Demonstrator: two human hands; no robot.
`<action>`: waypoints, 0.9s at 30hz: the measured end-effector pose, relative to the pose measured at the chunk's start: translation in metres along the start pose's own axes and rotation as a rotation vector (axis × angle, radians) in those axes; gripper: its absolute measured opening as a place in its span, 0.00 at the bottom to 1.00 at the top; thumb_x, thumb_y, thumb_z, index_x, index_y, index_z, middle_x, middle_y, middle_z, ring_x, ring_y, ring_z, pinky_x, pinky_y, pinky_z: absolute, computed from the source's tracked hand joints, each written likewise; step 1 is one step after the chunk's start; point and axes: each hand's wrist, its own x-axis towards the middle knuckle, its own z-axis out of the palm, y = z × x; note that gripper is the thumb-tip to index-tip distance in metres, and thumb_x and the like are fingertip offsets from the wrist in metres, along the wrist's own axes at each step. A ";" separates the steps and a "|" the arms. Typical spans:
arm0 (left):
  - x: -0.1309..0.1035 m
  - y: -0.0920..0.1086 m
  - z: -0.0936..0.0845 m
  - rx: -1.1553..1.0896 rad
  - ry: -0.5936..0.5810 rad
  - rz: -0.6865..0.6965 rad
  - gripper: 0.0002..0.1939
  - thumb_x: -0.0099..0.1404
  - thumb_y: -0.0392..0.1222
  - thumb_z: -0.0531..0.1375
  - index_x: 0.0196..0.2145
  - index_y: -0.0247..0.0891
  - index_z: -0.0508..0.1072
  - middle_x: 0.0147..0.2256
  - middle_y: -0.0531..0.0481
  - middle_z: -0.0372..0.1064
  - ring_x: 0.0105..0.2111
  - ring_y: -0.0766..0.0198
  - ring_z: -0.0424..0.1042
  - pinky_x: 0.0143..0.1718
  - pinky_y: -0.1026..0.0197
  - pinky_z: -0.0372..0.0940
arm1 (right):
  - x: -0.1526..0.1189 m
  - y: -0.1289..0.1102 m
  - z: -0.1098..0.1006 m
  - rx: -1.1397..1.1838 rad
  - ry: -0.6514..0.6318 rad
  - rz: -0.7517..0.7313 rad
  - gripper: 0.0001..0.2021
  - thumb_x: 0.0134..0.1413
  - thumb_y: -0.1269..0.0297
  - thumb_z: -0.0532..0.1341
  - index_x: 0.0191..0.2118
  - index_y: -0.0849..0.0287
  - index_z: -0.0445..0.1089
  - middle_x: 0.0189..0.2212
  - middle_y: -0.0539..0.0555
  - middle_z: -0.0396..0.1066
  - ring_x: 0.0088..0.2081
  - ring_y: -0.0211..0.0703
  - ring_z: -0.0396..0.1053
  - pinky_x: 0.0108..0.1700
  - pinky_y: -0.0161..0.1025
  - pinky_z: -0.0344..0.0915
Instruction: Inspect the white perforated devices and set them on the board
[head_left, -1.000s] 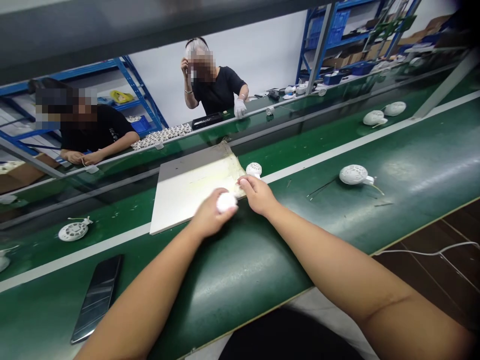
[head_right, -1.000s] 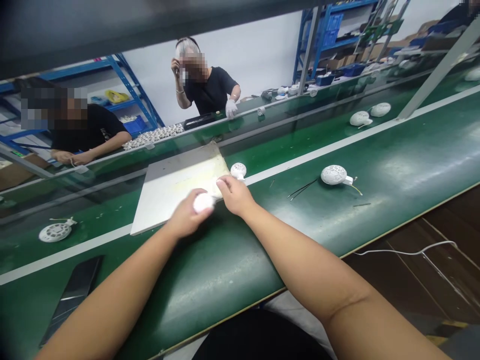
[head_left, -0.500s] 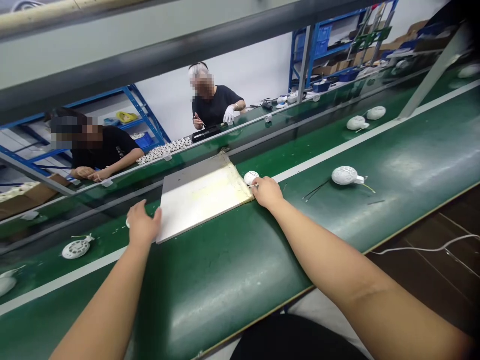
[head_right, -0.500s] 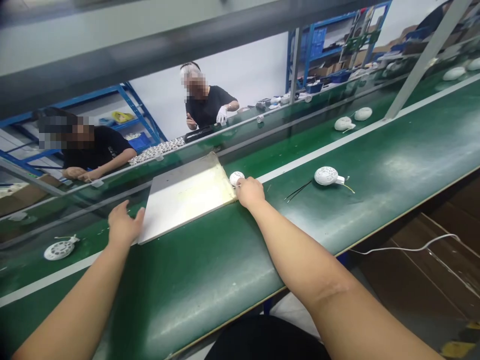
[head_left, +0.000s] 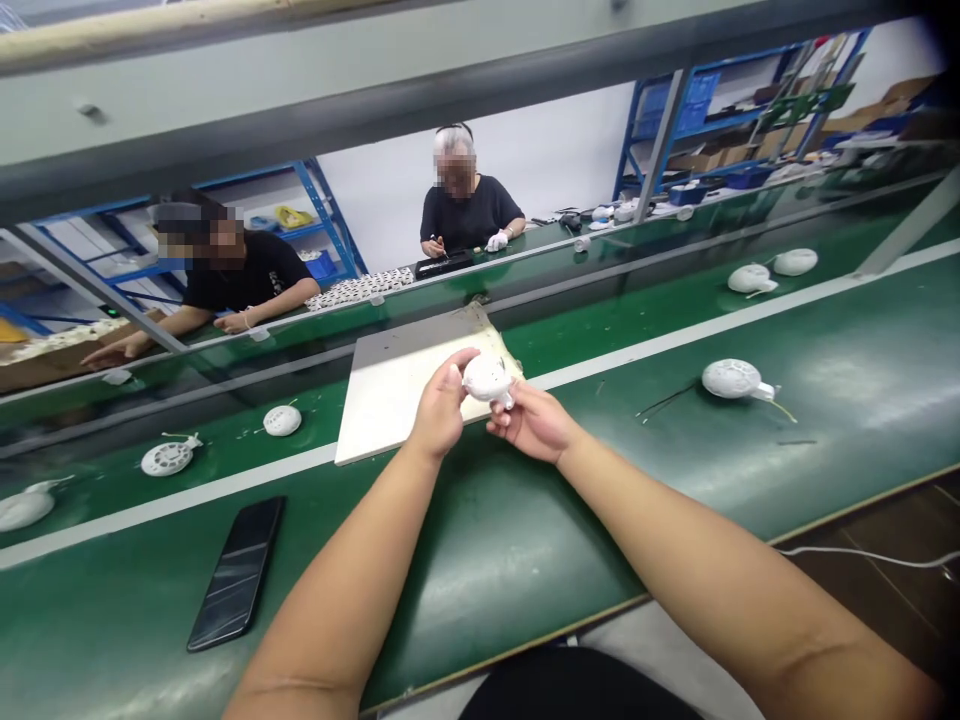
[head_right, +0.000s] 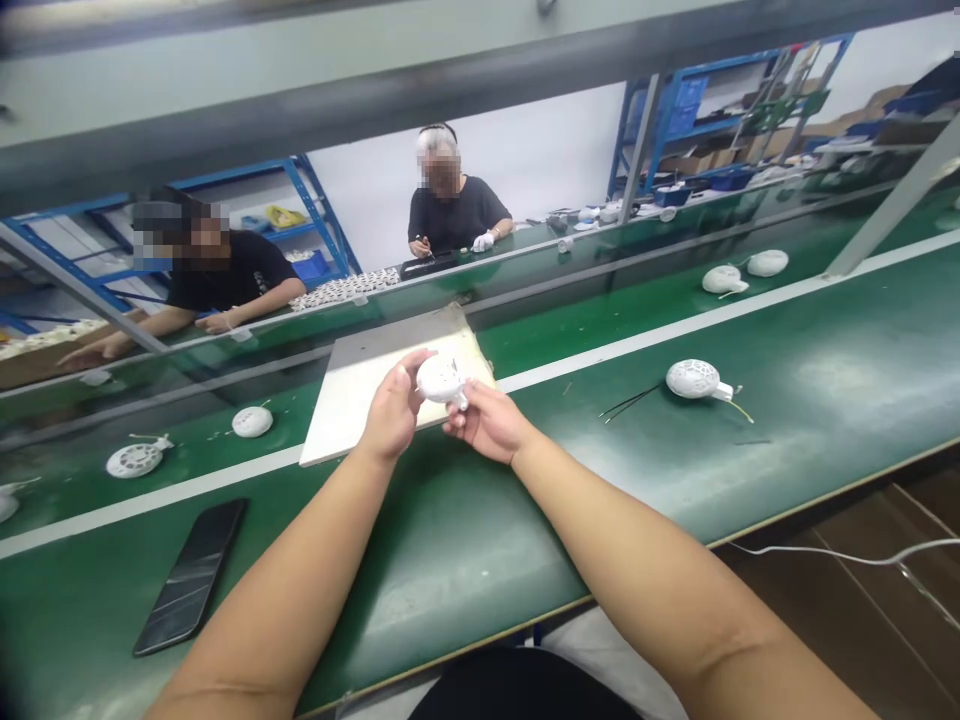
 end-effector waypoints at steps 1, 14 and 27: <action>-0.003 0.001 0.004 0.000 -0.004 0.010 0.28 0.71 0.62 0.51 0.53 0.37 0.71 0.53 0.36 0.71 0.46 0.54 0.75 0.44 0.55 0.71 | -0.003 0.005 0.005 0.027 -0.030 0.052 0.09 0.59 0.58 0.63 0.42 0.56 0.66 0.26 0.46 0.66 0.23 0.33 0.60 0.39 0.41 0.69; -0.007 0.017 -0.001 0.101 0.003 0.115 0.15 0.69 0.52 0.58 0.34 0.37 0.75 0.35 0.47 0.72 0.35 0.61 0.71 0.38 0.61 0.65 | -0.005 0.001 0.002 -0.421 -0.003 0.154 0.09 0.55 0.61 0.64 0.38 0.57 0.65 0.26 0.50 0.73 0.26 0.38 0.70 0.38 0.42 0.71; -0.035 0.002 0.050 0.128 0.018 0.095 0.29 0.75 0.56 0.44 0.34 0.36 0.77 0.39 0.43 0.76 0.45 0.57 0.74 0.54 0.52 0.65 | -0.008 0.017 0.015 -0.562 0.330 -0.392 0.26 0.66 0.41 0.46 0.50 0.56 0.67 0.42 0.56 0.76 0.48 0.47 0.73 0.57 0.49 0.65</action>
